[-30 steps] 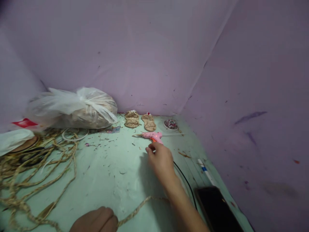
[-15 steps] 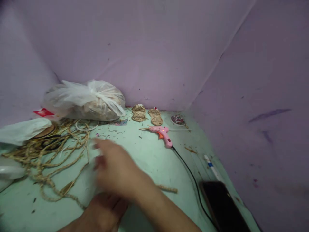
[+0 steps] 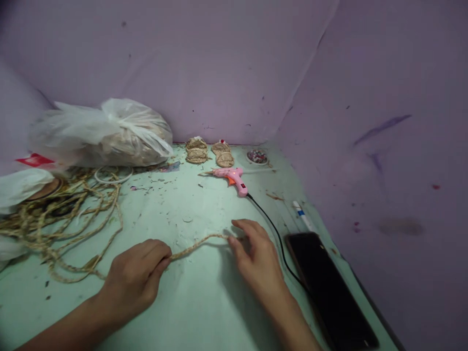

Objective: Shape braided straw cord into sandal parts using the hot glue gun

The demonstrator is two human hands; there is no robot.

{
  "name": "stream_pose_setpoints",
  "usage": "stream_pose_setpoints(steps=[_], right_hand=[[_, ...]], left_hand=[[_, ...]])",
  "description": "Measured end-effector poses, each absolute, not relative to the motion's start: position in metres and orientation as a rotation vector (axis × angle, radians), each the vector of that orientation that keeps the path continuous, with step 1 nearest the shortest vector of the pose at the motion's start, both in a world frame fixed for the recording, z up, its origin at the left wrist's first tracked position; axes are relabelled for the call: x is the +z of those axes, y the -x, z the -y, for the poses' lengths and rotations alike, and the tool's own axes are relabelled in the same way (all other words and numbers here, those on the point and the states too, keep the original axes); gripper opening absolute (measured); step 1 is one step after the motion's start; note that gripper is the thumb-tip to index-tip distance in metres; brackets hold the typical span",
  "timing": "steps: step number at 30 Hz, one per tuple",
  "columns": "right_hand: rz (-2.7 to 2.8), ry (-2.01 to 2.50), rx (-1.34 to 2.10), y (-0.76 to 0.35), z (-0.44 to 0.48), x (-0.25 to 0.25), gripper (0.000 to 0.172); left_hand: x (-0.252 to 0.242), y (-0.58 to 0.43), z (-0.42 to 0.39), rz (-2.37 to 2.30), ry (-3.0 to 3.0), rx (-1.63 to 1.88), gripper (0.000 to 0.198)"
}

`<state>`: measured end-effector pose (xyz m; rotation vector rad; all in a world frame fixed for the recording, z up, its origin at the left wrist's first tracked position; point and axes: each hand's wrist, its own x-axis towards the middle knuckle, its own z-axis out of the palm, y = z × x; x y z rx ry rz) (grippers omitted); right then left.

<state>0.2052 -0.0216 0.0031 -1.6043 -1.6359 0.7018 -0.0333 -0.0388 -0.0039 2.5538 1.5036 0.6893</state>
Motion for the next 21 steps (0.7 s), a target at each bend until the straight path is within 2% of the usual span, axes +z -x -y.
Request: stream_pose_setpoints(steps=[9,13,15,18,21], right_hand=[[1.277,1.48,1.284,-0.181,0.015,0.0,0.017],[1.288,1.427,1.417,-0.17,0.017,-0.002,0.014],[1.345,1.446,1.377,-0.169,0.018,-0.004,0.013],[1.517,1.485,1.092,-0.176,0.019,-0.008,0.011],[1.73,1.422,0.772,-0.183,0.021,-0.012,0.02]], left_hand=[[0.003,0.031,0.038,-1.738,-2.433,0.631,0.019],[0.004,0.019,0.033,-1.587,-2.447,0.656,0.019],[0.0,0.013,0.03,-1.512,-2.415,0.7,0.02],[-0.006,0.01,0.028,-1.366,-2.379,0.813,0.024],[-0.006,0.013,0.028,-1.148,-2.375,0.793,0.023]])
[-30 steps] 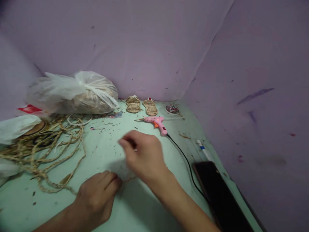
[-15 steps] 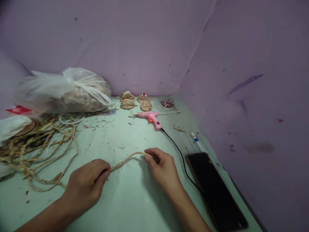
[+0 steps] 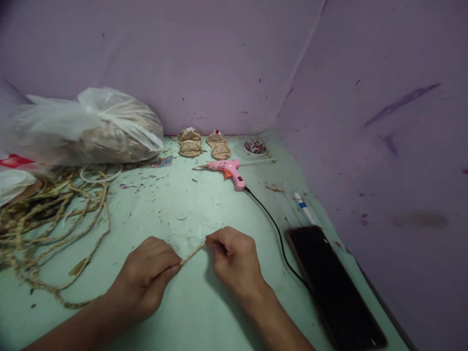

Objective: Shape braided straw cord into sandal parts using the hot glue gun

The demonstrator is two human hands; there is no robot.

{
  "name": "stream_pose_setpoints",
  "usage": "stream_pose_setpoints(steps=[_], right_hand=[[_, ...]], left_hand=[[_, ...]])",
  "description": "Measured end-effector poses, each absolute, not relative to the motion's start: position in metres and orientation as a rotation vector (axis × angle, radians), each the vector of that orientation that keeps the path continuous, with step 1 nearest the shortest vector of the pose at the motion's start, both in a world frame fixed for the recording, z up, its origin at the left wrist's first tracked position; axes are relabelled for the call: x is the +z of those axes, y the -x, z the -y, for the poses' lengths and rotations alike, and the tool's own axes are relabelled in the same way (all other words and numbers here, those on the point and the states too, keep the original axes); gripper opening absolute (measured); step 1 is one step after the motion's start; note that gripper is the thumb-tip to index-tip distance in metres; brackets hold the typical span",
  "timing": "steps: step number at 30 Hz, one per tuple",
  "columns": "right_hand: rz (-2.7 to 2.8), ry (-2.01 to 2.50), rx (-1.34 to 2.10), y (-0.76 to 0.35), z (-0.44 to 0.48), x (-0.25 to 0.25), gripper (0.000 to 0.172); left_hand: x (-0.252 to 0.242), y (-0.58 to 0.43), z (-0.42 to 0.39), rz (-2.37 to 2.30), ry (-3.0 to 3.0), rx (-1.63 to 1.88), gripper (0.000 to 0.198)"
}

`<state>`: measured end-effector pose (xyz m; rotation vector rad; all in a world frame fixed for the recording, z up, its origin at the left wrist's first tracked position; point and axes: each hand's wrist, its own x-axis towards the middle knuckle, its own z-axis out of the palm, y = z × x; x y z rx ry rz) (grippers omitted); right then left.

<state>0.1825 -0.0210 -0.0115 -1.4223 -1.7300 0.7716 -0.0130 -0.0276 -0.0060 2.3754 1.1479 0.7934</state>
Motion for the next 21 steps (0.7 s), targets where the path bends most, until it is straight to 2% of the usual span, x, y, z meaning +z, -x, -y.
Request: stream_pose_setpoints(steps=[3,6,7,10,11,16,21], right_hand=[[1.81,1.31,0.686,-0.181,0.022,-0.013,0.023],[1.483,1.328,0.94,-0.173,0.021,-0.011,0.014],[1.301,1.314,1.081,-0.17,0.02,-0.011,0.022],[0.829,1.169,1.421,-0.163,0.02,-0.008,0.063],[0.739,1.123,1.482,-0.163,0.02,-0.007,0.069],[0.598,0.888,1.746,-0.174,0.019,0.003,0.058],[0.463,0.835,1.761,-0.179,0.018,0.007,0.048]], left_hand=[[-0.002,0.017,0.026,-1.015,-2.263,0.735,0.024],[0.001,0.017,0.024,-1.17,-2.063,0.827,0.022],[0.002,0.016,0.023,-1.253,-2.003,0.882,0.02],[0.004,0.013,0.023,-1.408,-1.887,1.015,0.017],[0.004,0.012,0.023,-1.422,-1.87,1.037,0.016],[0.004,0.01,0.025,-1.472,-1.783,1.032,0.018],[0.002,0.011,0.024,-1.549,-1.617,0.98,0.021]])
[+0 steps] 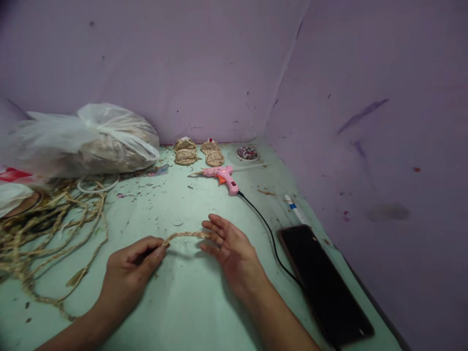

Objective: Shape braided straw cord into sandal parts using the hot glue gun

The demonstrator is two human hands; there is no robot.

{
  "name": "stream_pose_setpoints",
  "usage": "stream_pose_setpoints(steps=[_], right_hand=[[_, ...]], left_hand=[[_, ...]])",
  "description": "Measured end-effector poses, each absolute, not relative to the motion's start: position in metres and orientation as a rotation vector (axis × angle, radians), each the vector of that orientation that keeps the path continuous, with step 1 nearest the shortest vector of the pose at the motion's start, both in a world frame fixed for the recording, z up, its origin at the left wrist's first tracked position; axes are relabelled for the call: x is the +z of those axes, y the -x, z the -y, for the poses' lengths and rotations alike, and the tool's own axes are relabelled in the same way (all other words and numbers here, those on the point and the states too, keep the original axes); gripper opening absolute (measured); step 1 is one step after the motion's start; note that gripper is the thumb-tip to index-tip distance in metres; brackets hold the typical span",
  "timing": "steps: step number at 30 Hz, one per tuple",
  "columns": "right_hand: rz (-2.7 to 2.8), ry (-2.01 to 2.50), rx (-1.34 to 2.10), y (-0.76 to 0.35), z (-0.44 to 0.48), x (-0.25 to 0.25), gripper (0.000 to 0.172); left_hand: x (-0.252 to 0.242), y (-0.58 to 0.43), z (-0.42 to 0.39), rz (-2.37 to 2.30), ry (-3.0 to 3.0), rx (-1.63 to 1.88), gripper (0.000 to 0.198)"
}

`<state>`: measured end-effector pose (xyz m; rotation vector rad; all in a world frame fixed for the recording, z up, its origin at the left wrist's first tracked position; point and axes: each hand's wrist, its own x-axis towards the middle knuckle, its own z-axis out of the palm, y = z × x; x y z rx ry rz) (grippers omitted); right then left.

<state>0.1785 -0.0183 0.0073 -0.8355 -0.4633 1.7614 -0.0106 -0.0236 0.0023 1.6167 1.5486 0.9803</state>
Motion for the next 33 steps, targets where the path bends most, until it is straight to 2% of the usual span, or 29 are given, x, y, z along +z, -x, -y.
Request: stream_pose_setpoints(steps=[4,7,9,14,22,30,33], right_hand=[[0.536,0.907,1.783,-0.164,0.024,0.0,0.043],[0.572,0.933,1.735,-0.155,0.027,-0.006,0.022],[0.587,0.915,1.706,-0.153,0.027,-0.007,0.016],[0.532,0.902,1.751,-0.151,0.029,-0.005,0.025],[0.481,0.912,1.728,-0.149,0.031,-0.004,0.022],[0.297,0.806,1.898,-0.152,0.038,0.001,0.021],[0.301,0.718,1.962,-0.154,0.036,0.002,0.021]], left_hand=[[0.002,0.007,0.025,-1.534,-1.578,0.934,0.022],[0.002,0.003,0.027,-1.467,-1.653,0.899,0.022],[0.002,0.0,0.029,-1.417,-1.725,0.886,0.024],[0.002,-0.002,0.031,-1.424,-1.787,0.885,0.022],[-0.004,-0.004,0.033,-1.471,-1.834,0.867,0.018],[0.014,-0.002,0.034,-0.978,-1.843,0.565,0.022],[0.012,0.001,0.034,-1.003,-1.92,0.647,0.021]])
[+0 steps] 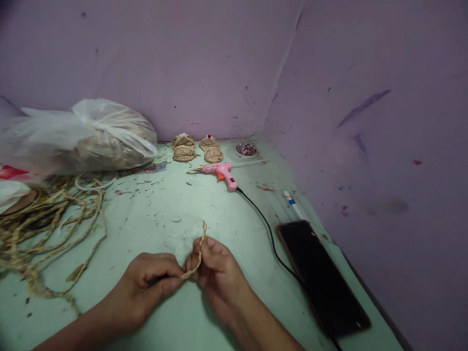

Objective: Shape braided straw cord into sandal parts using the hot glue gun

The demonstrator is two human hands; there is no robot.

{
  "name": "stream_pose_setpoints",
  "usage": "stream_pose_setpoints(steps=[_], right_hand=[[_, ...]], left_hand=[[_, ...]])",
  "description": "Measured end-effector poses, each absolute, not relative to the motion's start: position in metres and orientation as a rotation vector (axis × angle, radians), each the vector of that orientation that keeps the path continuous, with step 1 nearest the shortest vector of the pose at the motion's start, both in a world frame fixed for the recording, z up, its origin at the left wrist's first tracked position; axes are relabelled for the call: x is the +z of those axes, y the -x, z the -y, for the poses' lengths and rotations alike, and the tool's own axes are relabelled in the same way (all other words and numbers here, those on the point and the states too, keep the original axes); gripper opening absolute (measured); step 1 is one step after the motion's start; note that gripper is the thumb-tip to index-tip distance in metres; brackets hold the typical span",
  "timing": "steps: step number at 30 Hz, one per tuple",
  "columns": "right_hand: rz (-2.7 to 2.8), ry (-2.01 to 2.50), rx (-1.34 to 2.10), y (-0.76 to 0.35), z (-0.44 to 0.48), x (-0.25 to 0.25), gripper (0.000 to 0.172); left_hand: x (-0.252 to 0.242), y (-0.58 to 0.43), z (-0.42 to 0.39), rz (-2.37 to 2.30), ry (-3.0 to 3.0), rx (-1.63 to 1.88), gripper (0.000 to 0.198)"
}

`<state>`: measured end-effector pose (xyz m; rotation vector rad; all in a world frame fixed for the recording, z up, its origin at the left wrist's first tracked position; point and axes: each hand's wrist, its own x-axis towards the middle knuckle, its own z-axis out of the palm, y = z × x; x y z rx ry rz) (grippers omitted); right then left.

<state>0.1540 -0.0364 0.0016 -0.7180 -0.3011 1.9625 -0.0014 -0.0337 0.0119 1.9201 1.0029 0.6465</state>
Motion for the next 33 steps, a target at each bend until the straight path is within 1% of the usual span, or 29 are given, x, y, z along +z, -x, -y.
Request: stream_pose_setpoints(steps=[4,6,8,10,12,14,15,17,21,24,27,29,31,33], right_hand=[[0.394,0.742,1.963,-0.158,0.029,-0.001,0.016],[0.442,0.83,1.928,-0.16,0.027,-0.002,0.024],[0.504,0.99,1.811,-0.162,0.028,-0.003,0.03],[0.647,1.214,1.472,-0.167,0.03,-0.005,0.027],[0.972,1.347,0.947,-0.172,0.033,-0.005,0.022],[1.418,1.297,0.494,-0.175,0.033,-0.004,0.025],[1.628,1.235,0.354,-0.176,0.033,-0.003,0.028],[1.916,1.135,0.198,-0.173,0.033,-0.002,0.032],[2.077,1.106,0.054,-0.165,0.033,-0.003,0.03],[2.07,1.117,0.106,-0.163,0.036,-0.004,0.028],[1.846,1.267,0.342,-0.162,0.037,-0.001,0.017],[1.578,1.406,0.711,-0.161,0.035,0.003,0.01],[1.268,1.457,1.171,-0.16,0.032,0.007,0.016],[0.994,1.404,1.559,-0.16,0.029,0.008,0.021]], left_hand=[[0.006,0.01,0.03,-1.193,-2.14,0.843,0.017],[0.007,0.014,0.027,-1.311,-2.189,0.867,0.016],[0.009,0.017,0.023,-1.408,-2.284,0.88,0.016],[0.013,0.02,0.02,-1.464,-2.441,0.9,0.016],[0.016,0.022,0.019,-1.48,-2.609,0.913,0.018],[0.018,0.022,0.021,-1.45,-2.745,0.911,0.018],[0.018,0.021,0.022,-1.42,-2.791,0.908,0.018],[0.018,0.019,0.025,-1.353,-2.84,0.912,0.016],[0.017,0.013,0.031,-1.3,-2.821,0.941,0.015],[0.018,0.012,0.033,-1.292,-2.718,0.966,0.012],[0.02,0.013,0.033,-1.316,-2.546,0.987,0.015],[0.022,0.014,0.031,-1.355,-2.414,0.937,0.017],[0.025,0.014,0.028,-1.414,-2.244,0.811,0.018],[0.029,0.013,0.024,-1.463,-1.966,0.639,0.018]])
